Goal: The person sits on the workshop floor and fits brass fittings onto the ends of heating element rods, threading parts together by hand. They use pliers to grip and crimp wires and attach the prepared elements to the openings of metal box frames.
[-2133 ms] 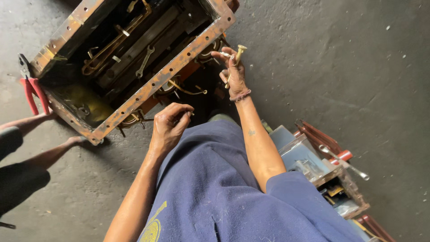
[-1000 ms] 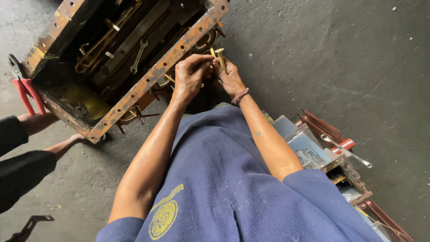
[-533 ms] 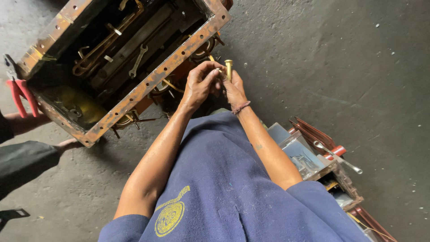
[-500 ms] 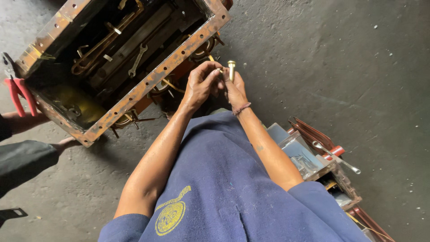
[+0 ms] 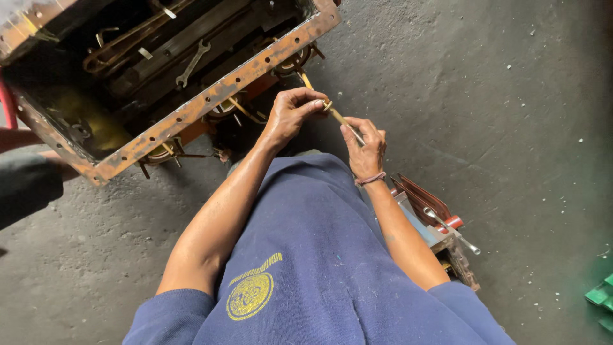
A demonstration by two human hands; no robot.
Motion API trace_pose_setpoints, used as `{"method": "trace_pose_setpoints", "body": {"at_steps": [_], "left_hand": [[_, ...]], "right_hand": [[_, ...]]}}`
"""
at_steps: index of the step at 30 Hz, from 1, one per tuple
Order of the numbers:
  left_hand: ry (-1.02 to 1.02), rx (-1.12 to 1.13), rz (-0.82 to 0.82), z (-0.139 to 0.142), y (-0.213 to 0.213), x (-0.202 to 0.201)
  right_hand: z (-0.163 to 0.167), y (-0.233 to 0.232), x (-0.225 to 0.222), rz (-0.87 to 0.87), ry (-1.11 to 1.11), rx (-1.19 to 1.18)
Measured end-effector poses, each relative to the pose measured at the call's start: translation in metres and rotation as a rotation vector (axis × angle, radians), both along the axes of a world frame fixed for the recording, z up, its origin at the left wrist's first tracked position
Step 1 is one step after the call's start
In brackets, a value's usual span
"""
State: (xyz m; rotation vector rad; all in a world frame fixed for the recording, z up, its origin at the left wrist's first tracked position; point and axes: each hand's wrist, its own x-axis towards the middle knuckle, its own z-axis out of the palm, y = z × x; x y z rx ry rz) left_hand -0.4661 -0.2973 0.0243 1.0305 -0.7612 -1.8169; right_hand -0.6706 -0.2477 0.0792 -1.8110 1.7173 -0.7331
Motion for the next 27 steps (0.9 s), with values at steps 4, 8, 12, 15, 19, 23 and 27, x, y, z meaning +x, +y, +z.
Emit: {"method": "trace_pose_setpoints", "body": {"at_steps": [4, 8, 12, 15, 19, 23, 27], "left_hand": [[-0.035, -0.017, -0.005, -0.002, 0.003, 0.001], [-0.015, -0.005, 0.019, -0.002, 0.004, 0.002], [-0.043, -0.016, 0.012, -0.002, 0.005, 0.003], [-0.032, -0.027, 0.006, -0.001, 0.006, 0.003], [-0.089, -0.024, 0.005, 0.002, 0.009, 0.000], [-0.130, -0.024, -0.015, 0.003, 0.010, -0.001], [-0.161, -0.054, -0.033, -0.002, 0.012, 0.000]], "right_hand": [[0.008, 0.000, 0.004, 0.019, 0.081, -0.093], [0.004, 0.004, 0.001, 0.056, 0.100, -0.151], [-0.017, 0.007, -0.007, 0.058, -0.030, -0.055], [-0.043, 0.007, -0.014, -0.043, -0.420, 0.194], [-0.067, 0.012, -0.019, -0.037, -0.587, 0.294], [-0.070, 0.020, -0.018, -0.071, -0.627, 0.314], [-0.065, 0.026, -0.020, -0.070, -0.390, 0.282]]}}
